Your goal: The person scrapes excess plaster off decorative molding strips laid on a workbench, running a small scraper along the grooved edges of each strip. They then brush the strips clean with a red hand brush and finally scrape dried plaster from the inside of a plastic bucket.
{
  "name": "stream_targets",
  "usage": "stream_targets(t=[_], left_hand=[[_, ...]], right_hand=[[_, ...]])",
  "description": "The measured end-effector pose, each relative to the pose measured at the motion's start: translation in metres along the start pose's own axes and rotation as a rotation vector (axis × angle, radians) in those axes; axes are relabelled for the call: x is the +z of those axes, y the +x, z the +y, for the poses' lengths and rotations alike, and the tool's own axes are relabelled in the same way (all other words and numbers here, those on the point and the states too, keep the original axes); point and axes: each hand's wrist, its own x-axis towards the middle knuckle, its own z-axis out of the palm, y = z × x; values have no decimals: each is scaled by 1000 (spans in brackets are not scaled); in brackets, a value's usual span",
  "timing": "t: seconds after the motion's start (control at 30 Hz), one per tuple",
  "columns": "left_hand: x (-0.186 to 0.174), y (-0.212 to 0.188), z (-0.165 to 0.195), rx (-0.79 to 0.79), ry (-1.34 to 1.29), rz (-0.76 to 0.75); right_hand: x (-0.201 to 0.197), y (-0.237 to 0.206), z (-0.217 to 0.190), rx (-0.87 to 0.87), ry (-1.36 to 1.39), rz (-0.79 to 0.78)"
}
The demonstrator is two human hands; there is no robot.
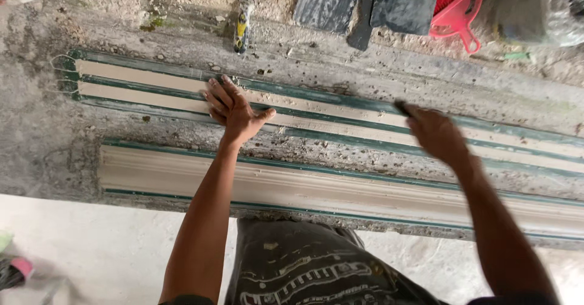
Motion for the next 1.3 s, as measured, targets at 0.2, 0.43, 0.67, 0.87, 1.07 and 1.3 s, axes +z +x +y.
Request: stream_targets(t=[0.2,0.43,0.67,0.87,1.07,1.3], left_hand=[[6,1,-8,25,-2,8],[19,2,-29,31,86,8],[33,0,-50,97,281,115],[41,-30,-49,127,294,209],[72,-63,-45,129,472,326],[63,-79,-70,558,424,360]], right_hand=[[50,-61,-96,488,473,-379],[84,-194,-137,1018,692,-166],[126,-369,-159,1348,1027,523],[183,-428,-168,1878,1875,1020],[232,-376,-155,1322,2694,666],[228,-444,-233,966,2872,679]])
